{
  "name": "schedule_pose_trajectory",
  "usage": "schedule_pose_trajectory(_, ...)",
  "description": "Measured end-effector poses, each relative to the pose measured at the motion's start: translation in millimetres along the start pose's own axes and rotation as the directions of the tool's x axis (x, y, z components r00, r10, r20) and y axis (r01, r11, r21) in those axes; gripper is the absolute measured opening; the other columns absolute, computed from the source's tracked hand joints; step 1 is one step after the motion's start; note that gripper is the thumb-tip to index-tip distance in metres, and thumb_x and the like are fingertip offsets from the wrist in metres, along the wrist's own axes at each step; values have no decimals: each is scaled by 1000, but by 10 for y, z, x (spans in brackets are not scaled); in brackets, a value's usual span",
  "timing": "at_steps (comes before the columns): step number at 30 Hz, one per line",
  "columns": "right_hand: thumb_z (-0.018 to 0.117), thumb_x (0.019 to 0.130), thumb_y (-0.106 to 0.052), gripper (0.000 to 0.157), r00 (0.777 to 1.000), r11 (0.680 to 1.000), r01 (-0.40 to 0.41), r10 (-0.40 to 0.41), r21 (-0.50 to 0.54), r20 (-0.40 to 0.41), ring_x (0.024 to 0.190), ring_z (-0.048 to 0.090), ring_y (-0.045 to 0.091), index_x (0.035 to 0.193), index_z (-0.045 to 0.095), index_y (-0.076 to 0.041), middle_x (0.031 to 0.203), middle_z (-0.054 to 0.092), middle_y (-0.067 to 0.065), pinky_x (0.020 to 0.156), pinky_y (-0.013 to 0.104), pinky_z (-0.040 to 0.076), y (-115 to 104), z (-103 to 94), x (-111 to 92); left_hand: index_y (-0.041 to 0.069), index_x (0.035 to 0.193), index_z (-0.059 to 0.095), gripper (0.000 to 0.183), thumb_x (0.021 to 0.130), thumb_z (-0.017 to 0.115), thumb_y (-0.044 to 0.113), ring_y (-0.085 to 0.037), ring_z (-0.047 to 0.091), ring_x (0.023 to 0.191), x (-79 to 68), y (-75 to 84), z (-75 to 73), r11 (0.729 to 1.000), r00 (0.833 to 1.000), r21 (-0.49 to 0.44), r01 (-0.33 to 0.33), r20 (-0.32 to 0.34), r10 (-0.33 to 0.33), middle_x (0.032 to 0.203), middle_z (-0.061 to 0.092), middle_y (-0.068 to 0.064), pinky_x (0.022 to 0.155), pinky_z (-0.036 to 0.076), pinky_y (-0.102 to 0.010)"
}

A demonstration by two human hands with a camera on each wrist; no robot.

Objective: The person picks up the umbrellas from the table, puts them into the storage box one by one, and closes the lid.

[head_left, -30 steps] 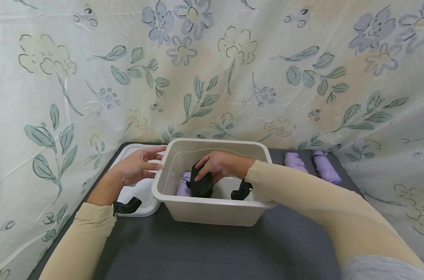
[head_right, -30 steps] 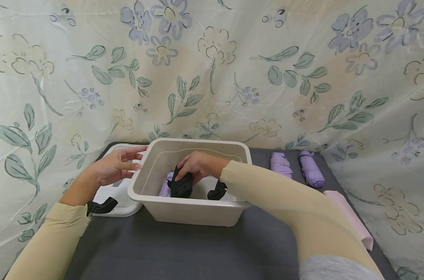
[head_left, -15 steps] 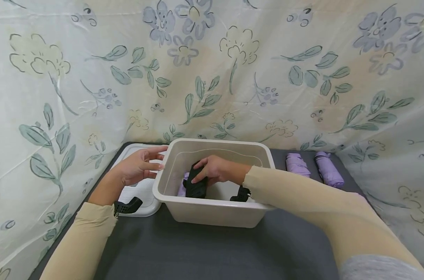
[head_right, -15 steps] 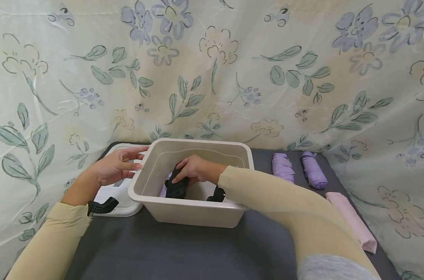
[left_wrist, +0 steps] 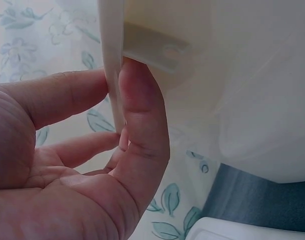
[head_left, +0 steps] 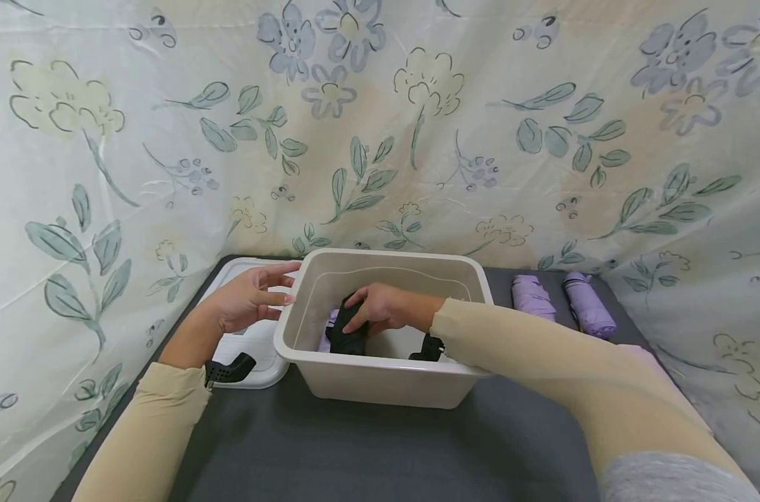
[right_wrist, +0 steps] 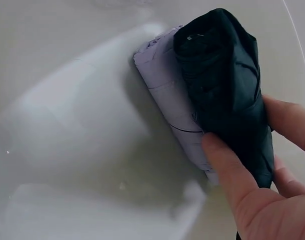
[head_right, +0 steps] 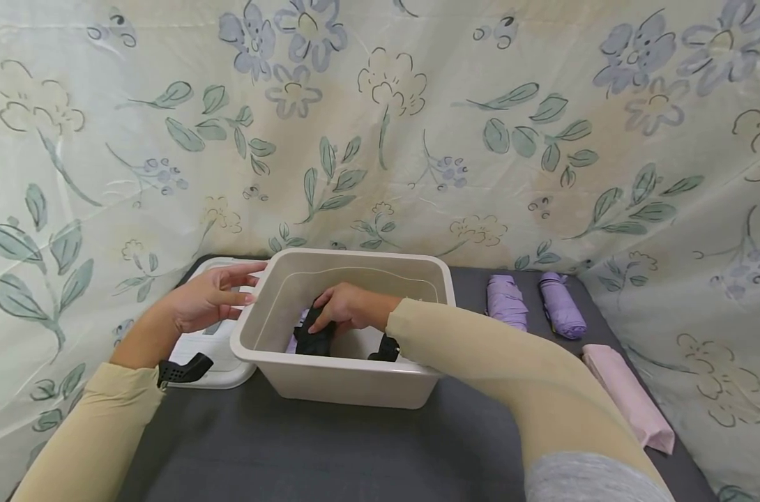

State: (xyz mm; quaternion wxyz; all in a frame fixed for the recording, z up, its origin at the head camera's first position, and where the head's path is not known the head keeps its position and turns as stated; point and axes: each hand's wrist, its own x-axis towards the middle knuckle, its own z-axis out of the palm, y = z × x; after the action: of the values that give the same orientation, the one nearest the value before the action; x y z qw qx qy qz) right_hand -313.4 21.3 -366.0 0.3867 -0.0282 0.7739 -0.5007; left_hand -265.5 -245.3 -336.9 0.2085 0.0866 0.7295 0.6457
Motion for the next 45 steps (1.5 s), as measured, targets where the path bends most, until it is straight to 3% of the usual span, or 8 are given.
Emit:
schedule_pose_trajectory(15, 85, 83, -7, 63, 995, 990, -85, 79, -109, -52, 86, 73, 35, 141, 61, -14, 142, 55, 28, 81, 52, 62, -3, -31, -78, 9, 162, 27, 77, 96, 67, 3, -20, 64, 109, 23, 7, 24, 1000, 1000, 15, 4, 15, -4, 140, 42, -20, 90, 60, -38)
schedule_pose_trajectory(21, 86, 84, -15, 64, 995, 982, -93, 85, -165, -53, 97, 71, 38, 142, 61, -17, 147, 52, 27, 83, 50, 62, -13, -81, -130, 9, 162, 27, 77, 96, 65, 1, -19, 64, 109, 23, 23, 36, 1000, 1000, 20, 6, 15, -6, 141, 42, -20, 91, 60, -40)
schedule_pose_trajectory(27, 83, 87, -18, 65, 995, 980, -95, 93, -175, -16, 115, 68, 41, 146, 58, -15, 141, 57, 30, 87, 48, 62, -26, -156, -189, 9, 163, 27, 76, 97, 65, 2, -18, 64, 110, -12, 32, 32, 999, 1000, 31, 6, 9, -6, 143, 40, -22, 91, 60, -38)
schedule_pose_trajectory(33, 80, 90, -18, 63, 997, 988, -72, 76, -135, 28, 127, 61, 41, 148, 56, -14, 141, 57, 29, 94, 50, 59, -61, -243, -281, 8, 163, 27, 77, 97, 65, 3, -18, 64, 109, -41, 31, 21, 1000, 1000, 27, 3, 4, -3, 142, 40, -22, 91, 60, -37)
schedule_pose_trajectory(45, 76, 94, -19, 66, 998, 995, 40, -36, -95, 44, 116, 68, 34, 154, 47, -15, 143, 60, 18, 102, 48, 55, -124, -550, -591, 9, 162, 27, 74, 98, 66, 8, -19, 63, 114, -79, 31, 34, 999, 1000, 49, -9, -2, 10, 151, 36, -26, 92, 59, -36)
